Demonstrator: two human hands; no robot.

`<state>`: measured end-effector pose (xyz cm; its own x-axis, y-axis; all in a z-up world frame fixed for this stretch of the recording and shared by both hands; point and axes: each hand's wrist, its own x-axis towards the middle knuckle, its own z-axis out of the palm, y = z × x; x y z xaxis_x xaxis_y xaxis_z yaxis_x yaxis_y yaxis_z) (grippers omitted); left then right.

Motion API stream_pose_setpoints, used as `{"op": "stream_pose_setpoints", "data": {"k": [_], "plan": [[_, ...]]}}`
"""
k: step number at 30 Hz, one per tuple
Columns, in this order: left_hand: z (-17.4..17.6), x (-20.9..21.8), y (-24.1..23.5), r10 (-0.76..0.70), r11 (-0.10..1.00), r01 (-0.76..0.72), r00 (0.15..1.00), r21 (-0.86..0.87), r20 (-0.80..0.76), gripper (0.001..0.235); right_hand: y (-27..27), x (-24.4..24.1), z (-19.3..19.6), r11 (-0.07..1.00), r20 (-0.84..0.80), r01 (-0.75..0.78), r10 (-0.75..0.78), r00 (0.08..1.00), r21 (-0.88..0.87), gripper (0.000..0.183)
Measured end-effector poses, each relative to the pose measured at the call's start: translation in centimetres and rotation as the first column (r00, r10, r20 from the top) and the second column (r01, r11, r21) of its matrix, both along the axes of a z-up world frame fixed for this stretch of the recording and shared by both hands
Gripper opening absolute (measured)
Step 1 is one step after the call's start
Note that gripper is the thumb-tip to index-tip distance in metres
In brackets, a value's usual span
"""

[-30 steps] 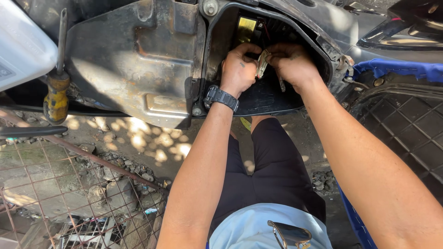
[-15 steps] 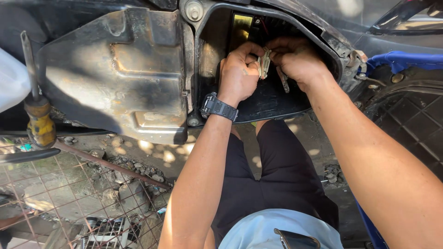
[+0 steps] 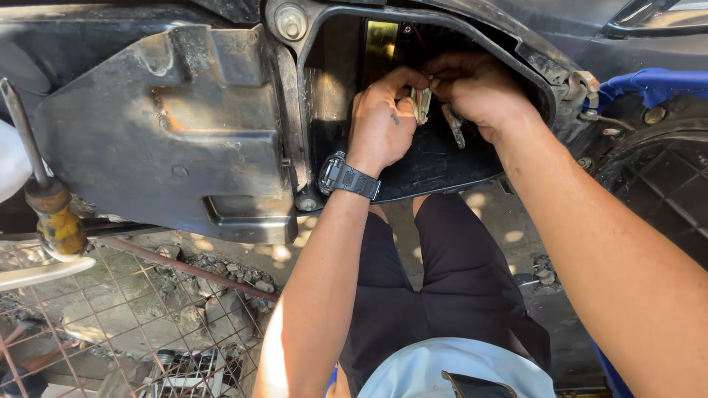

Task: The person works on the electrical system of a motorcycle, focusing on the battery compartment under the seat. They use a screwdriver to manipulate components and handle a small white plastic connector, attempting to align and insert a metal pin into it.

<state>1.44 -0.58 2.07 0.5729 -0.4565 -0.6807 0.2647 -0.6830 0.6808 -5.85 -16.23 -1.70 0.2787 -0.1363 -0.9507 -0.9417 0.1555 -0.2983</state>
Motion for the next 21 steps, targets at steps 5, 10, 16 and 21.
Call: {"op": "stream_pose_setpoints", "data": {"k": [5, 10, 16, 21], "plan": [[-0.1, -0.3, 0.1, 0.002, 1.000, 0.000, 0.999, -0.024, 0.053, 0.036, 0.1, 0.6, 0.9, 1.000, -0.013, -0.009, 0.009, 1.000, -0.029, 0.032], [0.8, 0.3, -0.2, 0.019, 1.000, -0.020, 0.998, 0.015, 0.057, 0.014, 0.1, 0.8, 1.1, 1.000, 0.012, 0.003, -0.003, 1.000, -0.012, 0.035], [0.2, 0.0, 0.2, -0.007, 0.998, 0.016, 0.989, -0.061, 0.149, 0.032, 0.0, 0.7, 1.1, 0.999, -0.010, 0.046, -0.046, 0.999, 0.013, 0.029], [0.1, 0.0, 0.2, -0.031, 0.997, 0.040, 0.991, -0.061, 0.129, 0.031, 0.1, 0.5, 1.0, 1.000, 0.014, 0.014, -0.014, 1.000, -0.002, 0.031]]}}
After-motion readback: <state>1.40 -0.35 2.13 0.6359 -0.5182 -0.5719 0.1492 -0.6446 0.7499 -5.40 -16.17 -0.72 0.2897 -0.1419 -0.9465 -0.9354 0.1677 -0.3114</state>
